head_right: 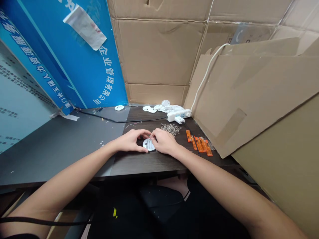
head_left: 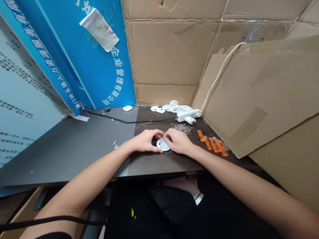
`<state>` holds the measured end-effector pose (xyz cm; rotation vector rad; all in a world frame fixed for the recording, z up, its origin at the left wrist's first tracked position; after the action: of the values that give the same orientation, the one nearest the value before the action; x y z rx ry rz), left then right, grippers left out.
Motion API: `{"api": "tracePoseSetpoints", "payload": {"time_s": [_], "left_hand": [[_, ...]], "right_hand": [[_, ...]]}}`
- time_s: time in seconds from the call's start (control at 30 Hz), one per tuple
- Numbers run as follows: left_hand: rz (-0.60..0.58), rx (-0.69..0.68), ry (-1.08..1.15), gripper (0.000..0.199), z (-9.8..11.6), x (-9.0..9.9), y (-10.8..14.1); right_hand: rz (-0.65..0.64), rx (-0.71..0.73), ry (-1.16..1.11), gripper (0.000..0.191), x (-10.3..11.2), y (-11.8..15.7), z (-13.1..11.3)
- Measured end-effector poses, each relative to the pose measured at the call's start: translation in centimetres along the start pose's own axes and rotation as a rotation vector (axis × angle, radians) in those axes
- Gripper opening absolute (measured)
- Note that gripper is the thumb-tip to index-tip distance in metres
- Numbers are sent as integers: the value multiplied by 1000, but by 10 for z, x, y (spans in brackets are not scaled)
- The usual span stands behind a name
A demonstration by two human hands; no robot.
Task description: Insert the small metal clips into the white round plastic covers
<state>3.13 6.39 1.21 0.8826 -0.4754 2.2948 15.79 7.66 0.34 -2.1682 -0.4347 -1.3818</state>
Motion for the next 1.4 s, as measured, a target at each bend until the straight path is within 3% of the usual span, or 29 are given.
{"api": "tracePoseSetpoints", "payload": {"time_s": [0.3, 0.53, 0.8, 1.07, 1.2, 1.4], "left_hand": [[6, 11, -10, 70, -2, 0, 0], [15, 18, -17, 71, -3, -1, 1], [24, 20, -3, 71, -4, 0, 0], [21, -24, -3, 65, 1, 0, 0], [33, 15, 8, 71, -4, 0, 0], [136, -67, -15, 76, 9, 8, 2]], "right_hand": [[-26, -62, 41, 12, 5, 3, -2], [-129, 39, 323, 23, 11, 13, -25], [-65, -120, 163, 17, 7, 6, -8], [-158, 63, 352, 25, 6, 12, -34], [-193, 12, 165, 25, 9, 10, -21], [-58, -241, -416, 23, 17, 6, 23]]}}
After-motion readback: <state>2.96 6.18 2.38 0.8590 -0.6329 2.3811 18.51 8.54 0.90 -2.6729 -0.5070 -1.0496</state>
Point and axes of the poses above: each hand's wrist, its own y-axis away from the middle knuckle, its own x-axis out of the back of the hand, z = x × y, the point moved 8 cm from there along -y, towards the middle knuckle, and after that the axes turned 5 degrees about y, right-handed, at the moved point
